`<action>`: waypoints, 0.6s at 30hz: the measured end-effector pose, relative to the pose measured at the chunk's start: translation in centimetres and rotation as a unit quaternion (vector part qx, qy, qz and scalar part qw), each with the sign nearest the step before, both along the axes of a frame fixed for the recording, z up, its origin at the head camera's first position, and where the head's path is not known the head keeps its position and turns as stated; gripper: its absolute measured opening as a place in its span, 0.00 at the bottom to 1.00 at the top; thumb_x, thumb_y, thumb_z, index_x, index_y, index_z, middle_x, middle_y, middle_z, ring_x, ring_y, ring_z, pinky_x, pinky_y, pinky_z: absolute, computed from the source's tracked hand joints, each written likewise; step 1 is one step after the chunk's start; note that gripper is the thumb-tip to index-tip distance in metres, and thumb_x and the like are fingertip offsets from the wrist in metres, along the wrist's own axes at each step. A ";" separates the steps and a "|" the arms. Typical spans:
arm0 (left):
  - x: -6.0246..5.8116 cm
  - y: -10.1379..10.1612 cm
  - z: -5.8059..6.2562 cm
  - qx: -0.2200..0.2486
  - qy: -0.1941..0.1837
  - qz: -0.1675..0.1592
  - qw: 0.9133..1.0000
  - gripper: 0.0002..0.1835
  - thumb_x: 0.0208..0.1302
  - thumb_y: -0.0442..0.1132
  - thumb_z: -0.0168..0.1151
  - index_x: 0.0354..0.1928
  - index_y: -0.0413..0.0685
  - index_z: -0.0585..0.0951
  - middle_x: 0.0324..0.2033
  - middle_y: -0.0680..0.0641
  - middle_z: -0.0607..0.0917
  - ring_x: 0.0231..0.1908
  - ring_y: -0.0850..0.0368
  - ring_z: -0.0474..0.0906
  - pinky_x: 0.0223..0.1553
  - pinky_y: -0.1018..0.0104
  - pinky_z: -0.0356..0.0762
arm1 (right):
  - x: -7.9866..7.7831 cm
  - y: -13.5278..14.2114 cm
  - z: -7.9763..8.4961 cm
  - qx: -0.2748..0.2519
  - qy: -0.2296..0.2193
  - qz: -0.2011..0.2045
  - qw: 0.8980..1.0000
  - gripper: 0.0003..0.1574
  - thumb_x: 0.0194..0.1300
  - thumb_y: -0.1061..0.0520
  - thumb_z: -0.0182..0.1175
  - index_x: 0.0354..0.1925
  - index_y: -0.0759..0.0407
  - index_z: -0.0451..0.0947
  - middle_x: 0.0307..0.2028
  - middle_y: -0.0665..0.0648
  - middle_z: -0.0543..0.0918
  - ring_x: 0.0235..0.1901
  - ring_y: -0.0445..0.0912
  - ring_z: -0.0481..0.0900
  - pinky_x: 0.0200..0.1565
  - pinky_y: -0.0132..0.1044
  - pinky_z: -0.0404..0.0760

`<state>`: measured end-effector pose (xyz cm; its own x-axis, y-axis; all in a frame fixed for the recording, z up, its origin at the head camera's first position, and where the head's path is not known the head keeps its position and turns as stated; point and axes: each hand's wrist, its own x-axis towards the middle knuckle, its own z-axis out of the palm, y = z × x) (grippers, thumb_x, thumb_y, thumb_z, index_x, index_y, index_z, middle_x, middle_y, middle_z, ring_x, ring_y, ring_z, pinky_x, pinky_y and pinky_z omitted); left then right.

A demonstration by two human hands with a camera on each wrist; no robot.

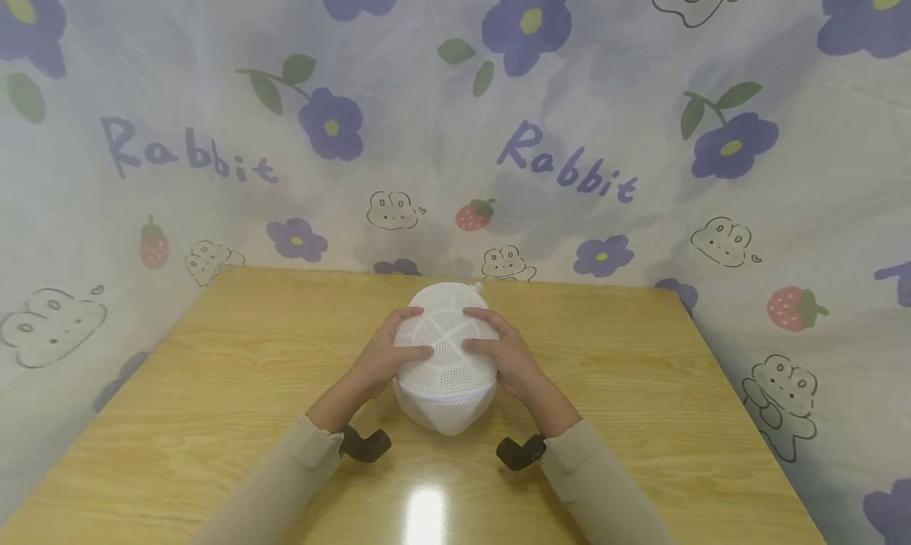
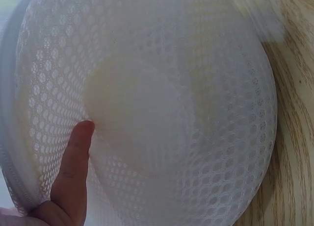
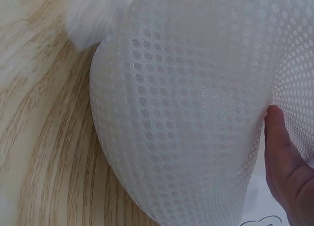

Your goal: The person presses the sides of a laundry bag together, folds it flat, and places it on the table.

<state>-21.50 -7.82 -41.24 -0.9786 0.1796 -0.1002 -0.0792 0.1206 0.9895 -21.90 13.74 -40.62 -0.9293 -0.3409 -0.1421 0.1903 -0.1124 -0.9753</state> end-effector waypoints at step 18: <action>0.0 -0.3 0.7 -0.038 -0.009 0.003 0.999 0.37 0.53 0.38 0.72 0.65 0.58 0.67 0.70 0.43 0.61 0.67 0.43 0.62 0.63 0.43 0.66 | -0.3 0.1 0.0 0.029 -0.007 -0.004 1.000 0.38 0.63 0.65 0.60 0.69 0.53 0.62 0.72 0.58 0.56 0.49 0.45 0.77 0.44 0.36 0.82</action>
